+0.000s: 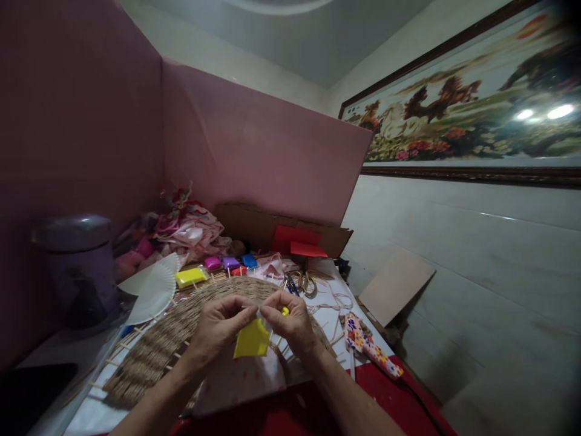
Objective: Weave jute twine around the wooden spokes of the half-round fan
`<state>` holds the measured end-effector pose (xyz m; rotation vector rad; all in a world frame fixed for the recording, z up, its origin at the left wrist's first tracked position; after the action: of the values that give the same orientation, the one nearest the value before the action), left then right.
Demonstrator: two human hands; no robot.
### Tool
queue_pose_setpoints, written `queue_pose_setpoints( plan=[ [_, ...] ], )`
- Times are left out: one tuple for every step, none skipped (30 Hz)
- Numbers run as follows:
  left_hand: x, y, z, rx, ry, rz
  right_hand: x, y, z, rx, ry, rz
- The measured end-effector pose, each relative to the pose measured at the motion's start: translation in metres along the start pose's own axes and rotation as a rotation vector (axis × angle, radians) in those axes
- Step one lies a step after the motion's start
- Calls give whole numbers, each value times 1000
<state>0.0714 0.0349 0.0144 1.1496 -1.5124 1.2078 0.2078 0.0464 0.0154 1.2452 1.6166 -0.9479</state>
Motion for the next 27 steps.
queue_pose_setpoints(
  plan=[
    [0, 0, 0, 10, -7, 0, -1, 0, 0, 3, 10, 9],
    [0, 0, 0, 17, -15, 0, -2, -1, 1, 9, 23, 21],
    [-1, 0, 0, 22, -23, 1, -2, -1, 1, 13, 39, 35],
    [-2, 0, 0, 27, -32, 3, -3, 0, 1, 18, 53, 49],
    [-3, 0, -1, 30, -41, 5, -3, 0, 1, 22, 63, 61],
    [-5, 1, -2, 27, -46, 3, -2, 1, 1, 26, 69, 72],
    [-7, 1, -2, 23, -47, 0, -1, 2, 1, 31, 71, 80],
    [-8, 2, -3, 15, -40, 0, -1, 3, 1, 41, 71, 83],
    [-9, 3, -3, 10, -32, 5, 0, 5, 0, 53, 65, 82],
    [-9, 4, -4, 5, -22, 12, 0, 7, 0, 61, 55, 78],
    [-9, 5, -4, 2, -16, 19, 1, 8, -1, 62, 40, 70],
    [-9, 6, -4, 2, -13, 25, 1, 9, -1, 59, 20, 61],
    [-7, 8, -4, 4, -17, 26, 1, 9, -2, 56, 0, 53],
    [-6, 9, -4, 9, -24, 18, 1, 9, -3, 54, -19, 48],
    [-5, 11, -4, 22, -33, 5, 0, 9, -3, 57, -34, 49],
    [-4, 13, -4, 39, -39, -8, 0, 9, -3, 66, -44, 51],
    [-3, 14, -4, 59, -44, -16, 0, 9, -4, 77, -52, 55],
    [-3, 15, -5, 75, -47, -22, 0, 9, -4, 80, -60, 55],
    [-4, 16, -5, 84, -51, -25, 1, 9, -4, 75, -69, 45],
    [-5, 16, -5, 87, -52, -22, 3, 8, -4, 65, -76, 23],
    [-6, 15, -6, 84, -49, -17, 4, 8, -5, 55, -79, -7],
    [-8, 15, -6, 77, -43, -10, 6, 8, -5, 51, -78, -38],
    [-9, 14, -7, 65, -35, 5, 6, 8, -5, 50, -75, -62],
    [-11, 12, -7, 45, -21, 23, 7, 9, -5, 52, -70, -76],
    [-12, 10, -7, 17, -6, 34, 6, 9, -4, 52, -65, -79],
    [-13, 9, -7, -11, 5, 38, 6, 9, -4, 48, -64, -71],
    [-12, 7, -6, -37, 11, 32, 5, 8, -3, 40, -67, -59]
  ],
)
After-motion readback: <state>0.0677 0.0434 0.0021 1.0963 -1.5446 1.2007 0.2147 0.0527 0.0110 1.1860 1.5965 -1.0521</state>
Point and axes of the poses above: each hand's wrist, its own z-axis away from the middle knuckle, its own y-axis out of the back of the hand, x = y × z, the point moved 6 cm from there along -z, towards the middle knuckle, and after that the axes turned 2 degrees about -z, right-handed, at the moved point
